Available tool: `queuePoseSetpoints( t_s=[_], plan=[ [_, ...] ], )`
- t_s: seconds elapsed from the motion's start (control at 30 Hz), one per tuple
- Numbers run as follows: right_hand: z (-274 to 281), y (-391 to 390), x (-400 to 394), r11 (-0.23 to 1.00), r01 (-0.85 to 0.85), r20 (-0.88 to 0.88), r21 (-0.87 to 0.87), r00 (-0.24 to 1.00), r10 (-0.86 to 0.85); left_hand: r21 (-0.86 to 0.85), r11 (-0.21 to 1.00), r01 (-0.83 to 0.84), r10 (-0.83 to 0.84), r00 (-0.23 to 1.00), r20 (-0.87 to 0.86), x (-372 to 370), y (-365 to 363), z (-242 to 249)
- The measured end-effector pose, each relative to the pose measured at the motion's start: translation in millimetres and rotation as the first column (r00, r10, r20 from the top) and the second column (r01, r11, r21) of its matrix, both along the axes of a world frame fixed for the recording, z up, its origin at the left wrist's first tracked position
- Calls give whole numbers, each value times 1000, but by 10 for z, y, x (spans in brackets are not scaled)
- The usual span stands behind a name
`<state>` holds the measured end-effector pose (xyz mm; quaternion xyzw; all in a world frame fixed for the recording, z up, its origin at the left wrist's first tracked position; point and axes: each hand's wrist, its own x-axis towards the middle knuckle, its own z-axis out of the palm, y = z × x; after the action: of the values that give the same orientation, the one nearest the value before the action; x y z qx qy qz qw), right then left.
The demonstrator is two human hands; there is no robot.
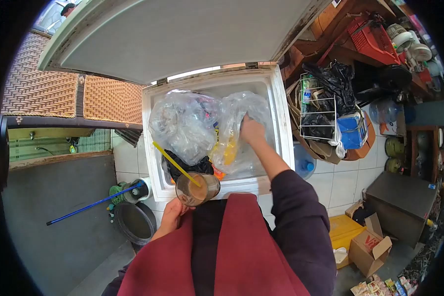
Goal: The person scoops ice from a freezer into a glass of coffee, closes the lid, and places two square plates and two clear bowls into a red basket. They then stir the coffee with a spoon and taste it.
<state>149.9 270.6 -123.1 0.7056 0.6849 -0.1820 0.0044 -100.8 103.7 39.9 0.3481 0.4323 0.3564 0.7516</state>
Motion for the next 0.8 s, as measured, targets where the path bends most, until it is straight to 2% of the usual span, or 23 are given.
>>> queuePoseSetpoints(
  t_s=[0.03, 0.17, 0.27, 0.4, 0.5, 0.57, 0.6, 0.63, 0.67, 0.7, 0.73, 0.77, 0.8],
  plan=[
    [-101, 72, -40, 999, 35, 62, 4, 997, -35, 5, 1000, -4, 4, 1000, -4, 13, 16, 4],
    [-364, 187, -49, 996, 82, 67, 22, 994, -84, 43, 999, -8, 10, 999, -40, 43, 69, 35],
    [-388, 149, -12, 995, 19, 113, 97, 993, -30, 48, 999, -16, 18, 999, -44, 66, 121, 77],
    [536, -124, 125, 962, 79, 99, 261, 989, -108, 62, 996, -65, 68, 997, -48, 86, 167, 131],
    [1280, -258, 226, 913, 323, 151, 248, 918, -366, 80, 992, -99, 103, 994, -44, -8, 147, 81],
    [1523, -314, 321, 855, 342, -5, 389, 929, -369, 41, 986, -164, 166, 985, -44, -78, 88, 72],
    [1644, -279, 298, 857, 340, -6, 388, 931, -366, 8, 974, -226, 226, 973, -44, -114, 66, 73],
    [1755, -213, 242, 895, 443, -323, 57, 856, -404, 6, 974, -228, 228, 973, -46, -156, 52, 101],
    [1804, -144, 163, 870, 401, -570, -288, 658, -492, 10, 966, -257, 256, 963, -85, -199, 42, 147],
    [1762, -75, 20, 901, 294, -637, -319, 637, -434, 16, 958, -285, 285, 951, -123, -232, 30, 190],
    [1738, 0, -197, 904, 258, -689, -340, 586, -426, 17, 948, -317, 317, 939, -132, -254, 21, 221],
    [1779, 66, -423, 933, 184, -734, -309, 577, -358, 18, 947, -320, 320, 938, -135, -297, -13, 216],
    [1763, 138, -685, 959, 160, -728, -235, 625, -283, 23, 939, -343, 343, 928, -146, -353, -58, 200]
  ],
)
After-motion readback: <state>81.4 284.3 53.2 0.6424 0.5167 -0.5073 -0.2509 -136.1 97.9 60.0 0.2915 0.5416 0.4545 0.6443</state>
